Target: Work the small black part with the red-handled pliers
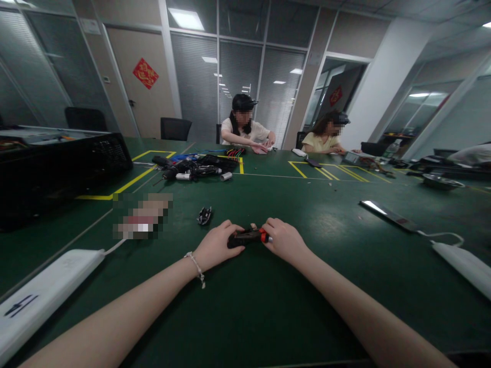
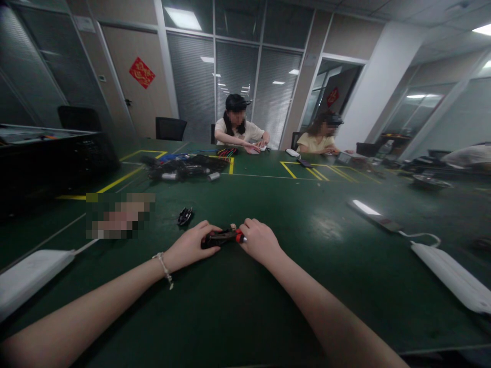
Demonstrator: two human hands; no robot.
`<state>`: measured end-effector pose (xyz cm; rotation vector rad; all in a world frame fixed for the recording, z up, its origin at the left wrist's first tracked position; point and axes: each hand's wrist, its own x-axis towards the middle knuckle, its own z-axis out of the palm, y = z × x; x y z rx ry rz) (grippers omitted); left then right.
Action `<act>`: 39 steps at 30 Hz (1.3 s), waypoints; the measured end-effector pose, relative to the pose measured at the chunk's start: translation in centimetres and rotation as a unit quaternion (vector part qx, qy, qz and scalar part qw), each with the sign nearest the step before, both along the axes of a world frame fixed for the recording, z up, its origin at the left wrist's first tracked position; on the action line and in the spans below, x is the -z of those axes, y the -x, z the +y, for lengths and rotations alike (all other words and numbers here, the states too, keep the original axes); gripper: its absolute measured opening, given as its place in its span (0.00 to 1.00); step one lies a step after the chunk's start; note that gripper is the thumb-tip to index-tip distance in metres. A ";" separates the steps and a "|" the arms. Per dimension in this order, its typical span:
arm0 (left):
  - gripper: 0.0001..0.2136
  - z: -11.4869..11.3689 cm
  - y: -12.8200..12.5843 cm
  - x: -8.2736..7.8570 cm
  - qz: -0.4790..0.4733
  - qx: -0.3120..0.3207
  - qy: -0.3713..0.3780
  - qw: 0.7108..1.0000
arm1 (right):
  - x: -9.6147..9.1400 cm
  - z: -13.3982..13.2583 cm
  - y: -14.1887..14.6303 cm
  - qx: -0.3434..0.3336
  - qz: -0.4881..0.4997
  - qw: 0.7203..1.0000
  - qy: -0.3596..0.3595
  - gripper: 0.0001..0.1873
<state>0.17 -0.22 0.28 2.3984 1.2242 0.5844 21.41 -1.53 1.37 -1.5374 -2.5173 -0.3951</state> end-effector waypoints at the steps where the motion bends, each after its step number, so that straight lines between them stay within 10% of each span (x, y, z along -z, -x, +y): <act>1: 0.18 0.0 0.0 0.0 -0.001 0.001 0.003 1.000 | 0.0 0.0 0.0 -0.001 0.000 1.000 -0.001 0.10; 39: 0.18 0.1 0.0 0.3 -0.009 0.007 -0.001 1.000 | 0.5 0.2 -0.3 -0.009 0.012 1.000 -0.009 0.11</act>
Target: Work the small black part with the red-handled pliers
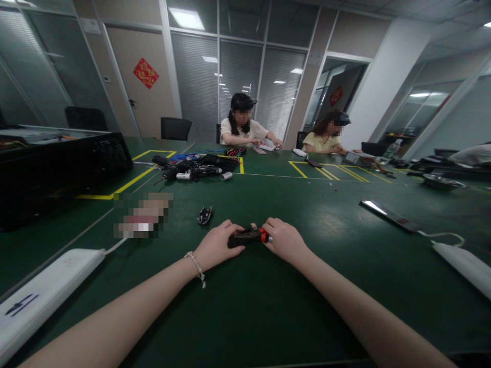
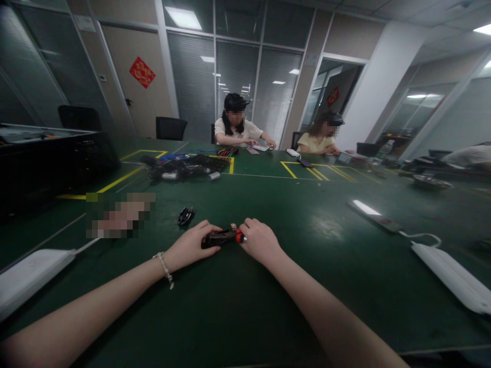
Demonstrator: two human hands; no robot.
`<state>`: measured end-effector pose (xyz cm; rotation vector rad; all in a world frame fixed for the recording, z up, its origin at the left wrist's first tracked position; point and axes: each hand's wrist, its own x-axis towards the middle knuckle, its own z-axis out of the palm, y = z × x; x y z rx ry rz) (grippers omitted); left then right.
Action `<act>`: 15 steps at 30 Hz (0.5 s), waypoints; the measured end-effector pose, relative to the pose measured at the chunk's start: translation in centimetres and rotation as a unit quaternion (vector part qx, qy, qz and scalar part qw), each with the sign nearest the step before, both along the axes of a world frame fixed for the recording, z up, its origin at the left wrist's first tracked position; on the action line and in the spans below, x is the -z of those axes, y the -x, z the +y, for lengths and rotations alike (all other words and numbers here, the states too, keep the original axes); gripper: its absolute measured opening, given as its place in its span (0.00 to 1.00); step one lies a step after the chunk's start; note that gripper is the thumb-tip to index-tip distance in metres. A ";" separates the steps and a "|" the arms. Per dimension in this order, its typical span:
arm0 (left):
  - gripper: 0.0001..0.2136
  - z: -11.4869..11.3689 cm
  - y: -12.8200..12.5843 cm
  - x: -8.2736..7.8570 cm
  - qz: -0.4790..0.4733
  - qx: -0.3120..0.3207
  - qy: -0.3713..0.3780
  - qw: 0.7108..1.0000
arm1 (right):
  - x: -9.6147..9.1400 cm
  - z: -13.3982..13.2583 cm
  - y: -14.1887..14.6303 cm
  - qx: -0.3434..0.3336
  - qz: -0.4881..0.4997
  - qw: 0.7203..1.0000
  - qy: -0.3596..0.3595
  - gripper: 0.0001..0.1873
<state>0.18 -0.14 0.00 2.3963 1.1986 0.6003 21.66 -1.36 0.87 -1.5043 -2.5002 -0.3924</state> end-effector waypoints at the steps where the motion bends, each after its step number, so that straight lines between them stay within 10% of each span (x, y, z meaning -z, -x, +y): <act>1: 0.18 0.0 0.0 0.0 0.000 -0.001 0.000 1.000 | 0.0 0.0 0.0 0.000 0.001 1.000 0.001 0.11; 15: 0.18 0.2 0.0 0.2 0.007 0.001 -0.014 1.000 | -0.3 -0.1 0.2 -0.002 -0.011 1.000 -0.004 0.10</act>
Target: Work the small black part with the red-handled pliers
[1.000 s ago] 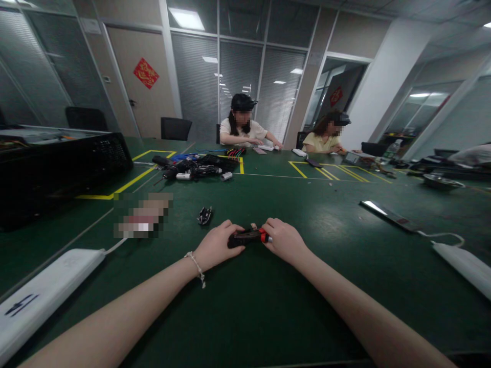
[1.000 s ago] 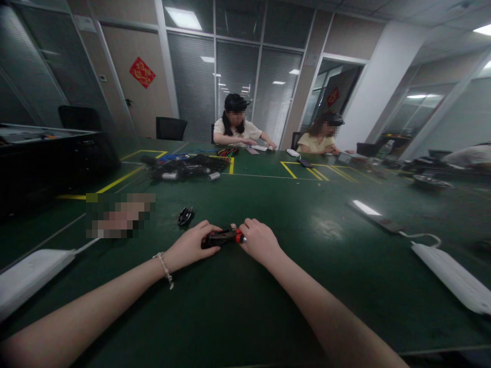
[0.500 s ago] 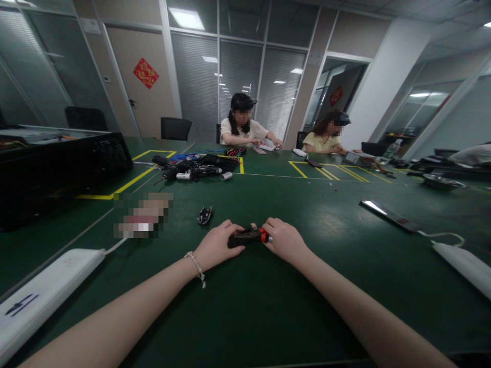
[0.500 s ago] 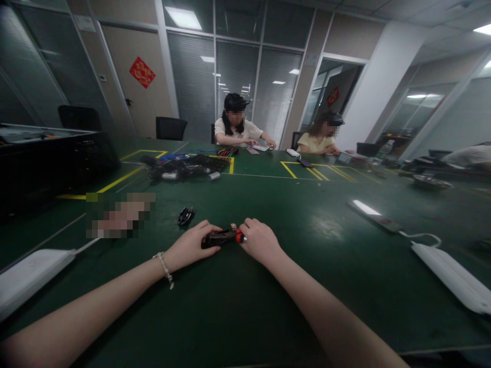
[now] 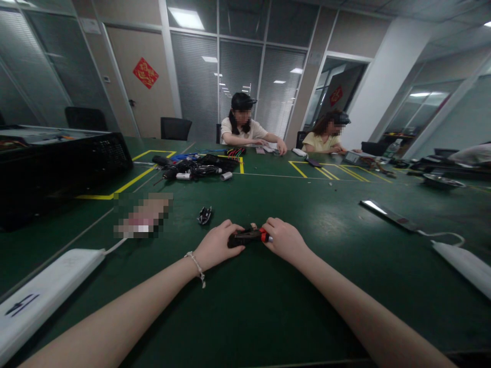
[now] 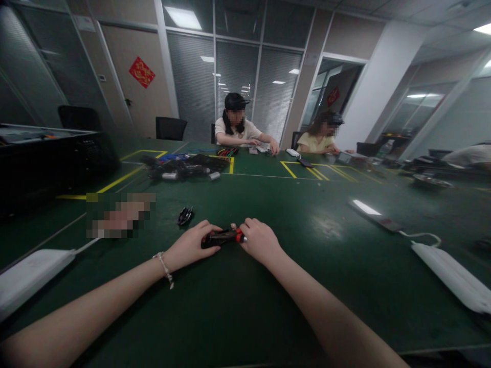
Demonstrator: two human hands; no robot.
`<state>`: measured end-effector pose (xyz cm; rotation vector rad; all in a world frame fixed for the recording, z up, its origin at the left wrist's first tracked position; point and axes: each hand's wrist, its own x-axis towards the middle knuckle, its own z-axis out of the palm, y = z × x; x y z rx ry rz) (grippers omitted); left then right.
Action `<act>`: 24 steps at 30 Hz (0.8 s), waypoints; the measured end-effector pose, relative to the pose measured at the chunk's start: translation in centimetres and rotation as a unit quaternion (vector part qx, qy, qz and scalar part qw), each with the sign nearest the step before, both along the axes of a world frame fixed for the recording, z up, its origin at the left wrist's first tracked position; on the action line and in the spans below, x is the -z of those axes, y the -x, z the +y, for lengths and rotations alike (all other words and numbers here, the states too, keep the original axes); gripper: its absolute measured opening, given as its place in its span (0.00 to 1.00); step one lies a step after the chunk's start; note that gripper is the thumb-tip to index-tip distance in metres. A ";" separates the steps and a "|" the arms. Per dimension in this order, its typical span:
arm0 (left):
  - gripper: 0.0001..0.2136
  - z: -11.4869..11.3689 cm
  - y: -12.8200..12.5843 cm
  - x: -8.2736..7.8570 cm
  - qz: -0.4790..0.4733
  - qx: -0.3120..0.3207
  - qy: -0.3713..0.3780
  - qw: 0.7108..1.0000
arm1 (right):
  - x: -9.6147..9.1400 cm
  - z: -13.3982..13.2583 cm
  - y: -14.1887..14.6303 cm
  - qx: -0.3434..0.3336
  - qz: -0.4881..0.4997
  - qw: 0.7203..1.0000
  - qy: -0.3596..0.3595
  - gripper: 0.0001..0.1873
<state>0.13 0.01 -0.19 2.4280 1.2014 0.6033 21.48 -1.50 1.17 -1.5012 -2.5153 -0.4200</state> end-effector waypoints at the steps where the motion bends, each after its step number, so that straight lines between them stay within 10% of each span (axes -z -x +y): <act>1: 0.18 0.0 0.0 0.0 -0.001 -0.001 0.002 1.000 | 0.0 0.0 0.0 0.001 0.001 1.000 0.000 0.10; 24: 0.18 -0.1 -0.1 -0.3 -0.001 -0.009 0.018 1.000 | 0.3 0.2 -0.1 0.004 0.004 1.000 0.005 0.11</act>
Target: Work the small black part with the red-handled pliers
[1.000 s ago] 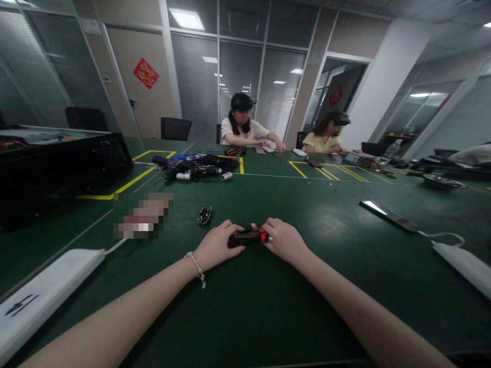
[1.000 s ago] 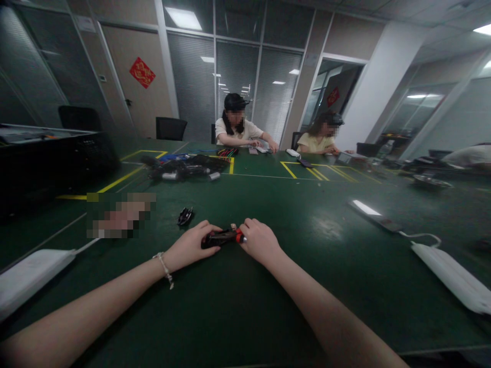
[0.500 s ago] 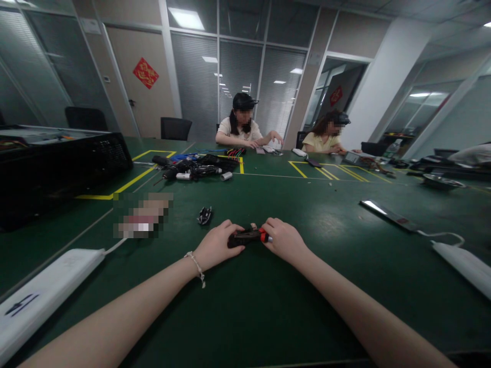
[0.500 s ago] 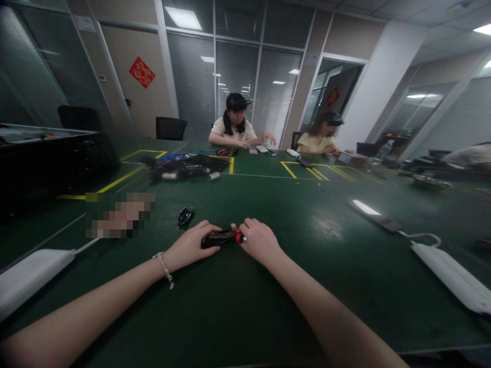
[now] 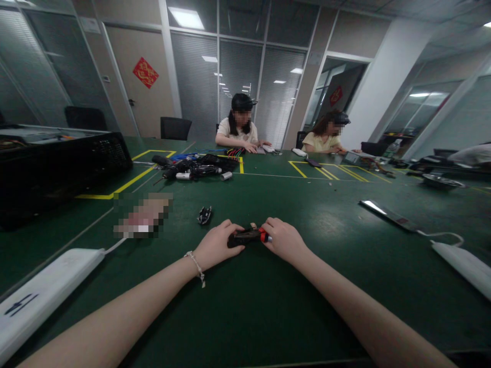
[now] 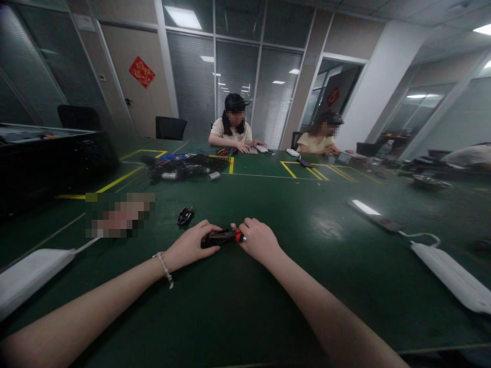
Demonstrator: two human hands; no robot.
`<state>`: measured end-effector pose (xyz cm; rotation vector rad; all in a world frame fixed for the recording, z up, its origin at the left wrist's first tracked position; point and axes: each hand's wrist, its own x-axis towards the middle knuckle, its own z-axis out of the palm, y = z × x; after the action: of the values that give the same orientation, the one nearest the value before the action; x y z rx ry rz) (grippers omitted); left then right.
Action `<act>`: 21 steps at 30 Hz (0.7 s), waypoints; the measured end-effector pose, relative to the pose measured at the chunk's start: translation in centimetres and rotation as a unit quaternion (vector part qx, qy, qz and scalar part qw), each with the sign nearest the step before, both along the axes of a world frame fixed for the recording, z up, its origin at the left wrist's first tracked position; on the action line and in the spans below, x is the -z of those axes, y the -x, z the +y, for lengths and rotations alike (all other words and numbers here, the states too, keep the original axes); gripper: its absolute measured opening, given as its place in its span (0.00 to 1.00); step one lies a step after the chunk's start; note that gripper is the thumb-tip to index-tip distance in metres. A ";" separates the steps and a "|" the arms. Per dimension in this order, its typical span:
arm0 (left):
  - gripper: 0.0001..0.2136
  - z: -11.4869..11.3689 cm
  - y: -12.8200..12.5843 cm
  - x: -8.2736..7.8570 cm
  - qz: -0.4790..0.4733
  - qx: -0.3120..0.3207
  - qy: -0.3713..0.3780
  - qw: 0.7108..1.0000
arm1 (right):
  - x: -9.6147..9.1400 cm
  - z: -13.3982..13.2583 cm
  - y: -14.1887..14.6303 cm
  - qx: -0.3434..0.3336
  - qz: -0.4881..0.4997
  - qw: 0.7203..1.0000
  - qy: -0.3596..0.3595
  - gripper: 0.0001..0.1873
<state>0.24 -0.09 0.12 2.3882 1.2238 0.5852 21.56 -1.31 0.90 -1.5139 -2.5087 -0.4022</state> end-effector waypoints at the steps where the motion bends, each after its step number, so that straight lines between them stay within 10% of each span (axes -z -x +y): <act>1: 0.18 0.0 0.0 0.0 0.002 -0.001 -0.003 1.000 | 0.0 0.0 0.0 -0.001 -0.004 1.000 -0.004 0.11; 21: 0.18 -0.1 0.0 -0.1 0.000 0.001 0.002 1.000 | -0.5 -0.3 0.1 0.003 -0.004 1.000 0.002 0.10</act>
<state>0.25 -0.18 0.27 2.3849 1.2227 0.5805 21.42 -1.59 1.42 -1.5261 -2.5128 -0.4040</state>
